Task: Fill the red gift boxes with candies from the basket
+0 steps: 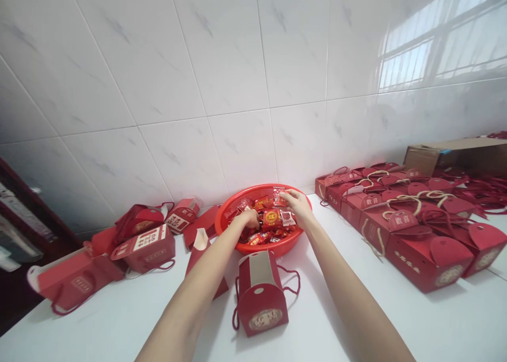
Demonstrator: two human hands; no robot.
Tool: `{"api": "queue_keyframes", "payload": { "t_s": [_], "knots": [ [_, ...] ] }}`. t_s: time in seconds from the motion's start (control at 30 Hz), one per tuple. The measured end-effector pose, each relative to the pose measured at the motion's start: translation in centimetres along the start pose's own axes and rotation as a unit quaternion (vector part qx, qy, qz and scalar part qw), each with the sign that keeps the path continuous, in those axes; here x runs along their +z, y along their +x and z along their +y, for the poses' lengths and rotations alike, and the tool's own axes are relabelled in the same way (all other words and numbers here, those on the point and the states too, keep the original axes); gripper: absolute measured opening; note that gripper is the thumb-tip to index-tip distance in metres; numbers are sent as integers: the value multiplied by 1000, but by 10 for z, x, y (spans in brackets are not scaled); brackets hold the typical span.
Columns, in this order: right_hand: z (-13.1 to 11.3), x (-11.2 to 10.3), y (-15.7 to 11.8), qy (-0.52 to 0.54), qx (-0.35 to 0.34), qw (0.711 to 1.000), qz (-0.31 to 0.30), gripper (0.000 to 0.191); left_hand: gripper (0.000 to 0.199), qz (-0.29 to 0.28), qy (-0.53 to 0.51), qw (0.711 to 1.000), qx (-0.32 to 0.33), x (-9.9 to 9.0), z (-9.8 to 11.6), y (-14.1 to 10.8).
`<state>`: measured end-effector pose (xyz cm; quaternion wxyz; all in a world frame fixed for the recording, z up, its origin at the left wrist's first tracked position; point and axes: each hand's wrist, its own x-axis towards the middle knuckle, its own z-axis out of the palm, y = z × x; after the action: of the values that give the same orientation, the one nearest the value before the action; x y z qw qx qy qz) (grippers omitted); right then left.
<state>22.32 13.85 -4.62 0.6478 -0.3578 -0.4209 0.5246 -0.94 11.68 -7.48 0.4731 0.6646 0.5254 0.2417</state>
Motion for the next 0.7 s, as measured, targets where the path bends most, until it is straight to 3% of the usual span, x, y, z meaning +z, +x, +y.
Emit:
{"api": "queue_keyframes", "payload": {
  "t_s": [0.13,0.23,0.4,0.7],
  "knots": [
    [2,-1,3,-1,0,1000,2,32,25,-11,-10,999,-46,-12,35,48],
    [2,-2,3,1,1,1000,3,31,29,-21,-26,996,-87,-19,49,67],
    [0,-1,2,2,7,1000,-1,32,40,-32,-139,987,-70,-26,48,62],
    [0,-2,2,1,6,1000,-8,33,48,-56,-173,983,-32,-28,58,47]
  ]
}}
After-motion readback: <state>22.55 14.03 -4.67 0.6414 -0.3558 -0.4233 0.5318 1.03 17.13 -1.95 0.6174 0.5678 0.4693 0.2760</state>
